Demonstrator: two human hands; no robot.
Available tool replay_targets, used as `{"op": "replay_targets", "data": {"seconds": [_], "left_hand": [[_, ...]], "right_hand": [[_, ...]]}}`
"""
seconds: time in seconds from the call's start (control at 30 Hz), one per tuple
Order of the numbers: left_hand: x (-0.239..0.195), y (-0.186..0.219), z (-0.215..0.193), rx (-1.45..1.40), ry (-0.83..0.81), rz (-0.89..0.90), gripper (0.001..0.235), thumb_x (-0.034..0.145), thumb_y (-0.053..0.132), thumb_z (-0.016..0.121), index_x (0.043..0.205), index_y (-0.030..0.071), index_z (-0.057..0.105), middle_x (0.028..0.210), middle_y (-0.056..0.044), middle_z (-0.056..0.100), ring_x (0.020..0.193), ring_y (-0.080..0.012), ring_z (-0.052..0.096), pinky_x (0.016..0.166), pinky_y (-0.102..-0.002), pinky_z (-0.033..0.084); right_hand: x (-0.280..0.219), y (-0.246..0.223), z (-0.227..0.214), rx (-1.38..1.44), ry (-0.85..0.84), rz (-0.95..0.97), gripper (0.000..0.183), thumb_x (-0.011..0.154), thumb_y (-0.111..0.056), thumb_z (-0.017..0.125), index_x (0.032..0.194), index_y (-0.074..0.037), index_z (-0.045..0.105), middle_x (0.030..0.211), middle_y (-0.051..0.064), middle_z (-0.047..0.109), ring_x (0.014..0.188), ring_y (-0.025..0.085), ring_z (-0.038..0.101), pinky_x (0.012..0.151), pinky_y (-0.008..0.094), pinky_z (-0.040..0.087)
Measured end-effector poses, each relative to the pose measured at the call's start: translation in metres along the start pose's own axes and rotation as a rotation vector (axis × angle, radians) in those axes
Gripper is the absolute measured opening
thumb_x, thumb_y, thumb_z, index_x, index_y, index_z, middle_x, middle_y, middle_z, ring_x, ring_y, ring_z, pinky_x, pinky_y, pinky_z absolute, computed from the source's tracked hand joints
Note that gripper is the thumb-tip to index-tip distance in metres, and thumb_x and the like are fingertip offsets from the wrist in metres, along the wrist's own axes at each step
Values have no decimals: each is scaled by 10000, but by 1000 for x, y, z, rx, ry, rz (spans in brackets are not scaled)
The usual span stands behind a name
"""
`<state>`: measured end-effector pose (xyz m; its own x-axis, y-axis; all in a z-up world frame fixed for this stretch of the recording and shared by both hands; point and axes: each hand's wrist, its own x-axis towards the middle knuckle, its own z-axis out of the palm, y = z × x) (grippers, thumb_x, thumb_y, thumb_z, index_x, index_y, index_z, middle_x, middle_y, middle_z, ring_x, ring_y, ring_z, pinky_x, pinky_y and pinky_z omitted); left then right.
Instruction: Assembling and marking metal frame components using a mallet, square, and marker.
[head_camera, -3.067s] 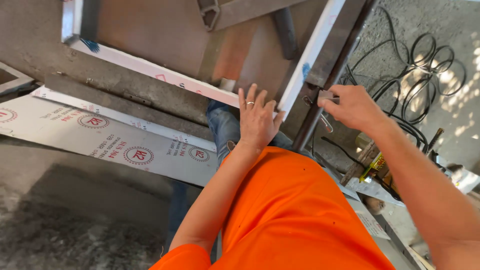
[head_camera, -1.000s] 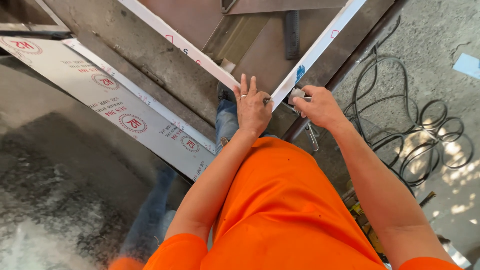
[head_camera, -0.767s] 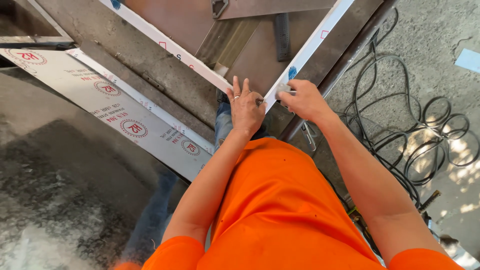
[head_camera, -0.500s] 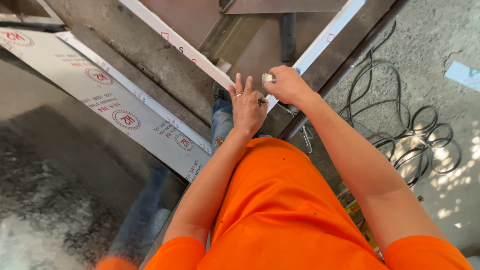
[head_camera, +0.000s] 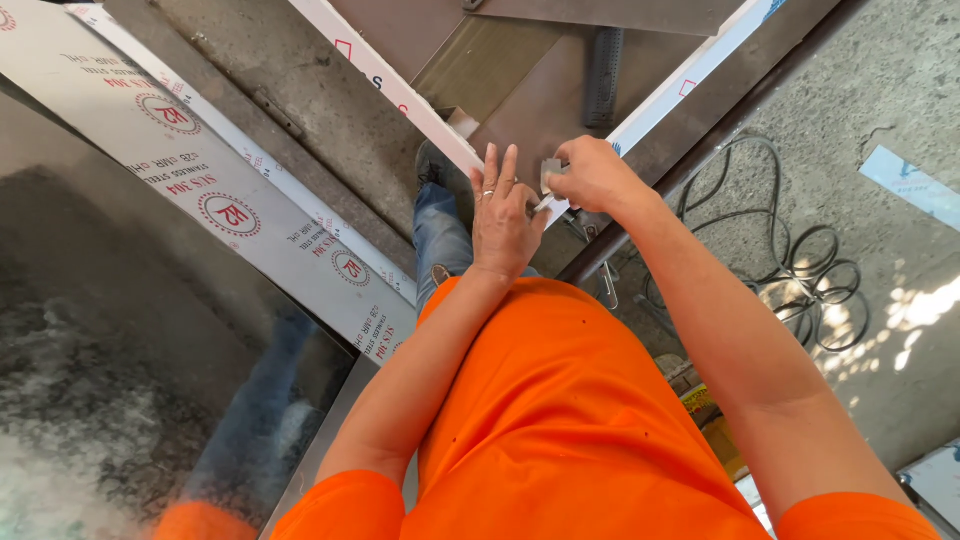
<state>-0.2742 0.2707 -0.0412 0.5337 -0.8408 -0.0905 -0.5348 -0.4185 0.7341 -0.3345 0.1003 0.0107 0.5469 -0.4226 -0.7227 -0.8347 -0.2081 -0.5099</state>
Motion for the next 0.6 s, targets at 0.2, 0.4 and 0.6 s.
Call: {"op": "replay_targets", "data": {"seconds": [0.2,0.4,0.6], "left_hand": [[-1,-2,1,19,7,49,231,750,195,860,849,26,737,1614,-256,332,1544,-442,189,1244,-628,170],[-2,-5,2,23,-8,43,215,758,196,855,793,26,728,1617,-235,347,1554,-425,192,1252,-625,172],[0,-6,2,20,5,52,198,751,185,847,793,32,728,1609,-228,365,1555,-420,196,1253,-628,168]], "right_hand": [[17,5,7,-218,-27,-19,206,782,-132,680,863,53,719,713,180,721,656,285,743,679,384,583],[11,-11,3,-258,-73,61,137,794,-88,655,770,37,705,666,165,713,591,259,730,611,369,590],[18,-11,-1,-178,-165,117,165,813,-124,713,761,33,722,681,115,737,547,191,692,571,347,562]]}}
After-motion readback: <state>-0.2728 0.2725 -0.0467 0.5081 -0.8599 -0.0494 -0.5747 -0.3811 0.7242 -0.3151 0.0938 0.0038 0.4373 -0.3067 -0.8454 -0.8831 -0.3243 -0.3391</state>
